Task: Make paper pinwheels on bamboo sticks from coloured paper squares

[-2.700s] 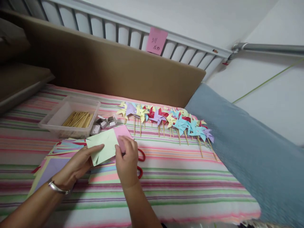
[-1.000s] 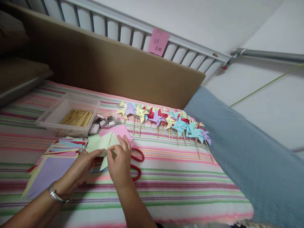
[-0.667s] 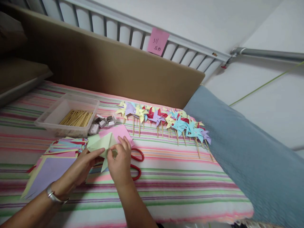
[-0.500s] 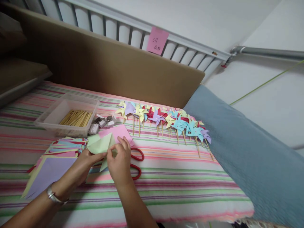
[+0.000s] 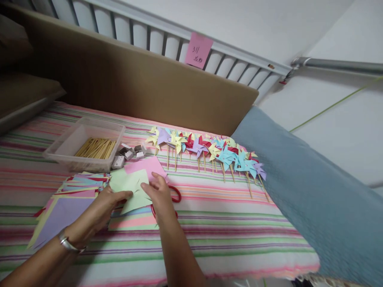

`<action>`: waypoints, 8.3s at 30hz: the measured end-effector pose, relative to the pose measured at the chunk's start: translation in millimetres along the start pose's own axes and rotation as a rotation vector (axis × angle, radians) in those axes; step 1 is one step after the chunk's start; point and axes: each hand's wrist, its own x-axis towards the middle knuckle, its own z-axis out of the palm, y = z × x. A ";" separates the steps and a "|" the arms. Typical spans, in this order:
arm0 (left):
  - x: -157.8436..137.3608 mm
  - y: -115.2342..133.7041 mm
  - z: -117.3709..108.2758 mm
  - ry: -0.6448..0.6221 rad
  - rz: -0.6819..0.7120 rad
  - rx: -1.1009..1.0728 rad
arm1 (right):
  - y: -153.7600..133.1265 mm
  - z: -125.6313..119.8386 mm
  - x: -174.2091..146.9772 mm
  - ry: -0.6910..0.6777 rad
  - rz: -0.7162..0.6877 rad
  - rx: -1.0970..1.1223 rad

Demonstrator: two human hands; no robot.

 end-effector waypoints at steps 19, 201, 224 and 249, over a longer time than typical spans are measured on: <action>13.4 5.5 -17.9 -0.041 0.045 -0.114 | 6.6 9.5 -7.3 0.031 -0.268 -0.168; 12.4 3.3 -17.8 -0.180 -0.051 0.110 | -8.0 3.2 -14.4 0.083 -0.413 -0.766; 12.4 -1.1 -18.4 -0.350 0.015 0.180 | -8.9 -8.1 -9.0 -0.309 -0.095 -0.326; 6.7 -2.6 -5.3 -0.131 0.043 -0.238 | 6.1 14.3 -6.0 -0.023 -0.102 -0.066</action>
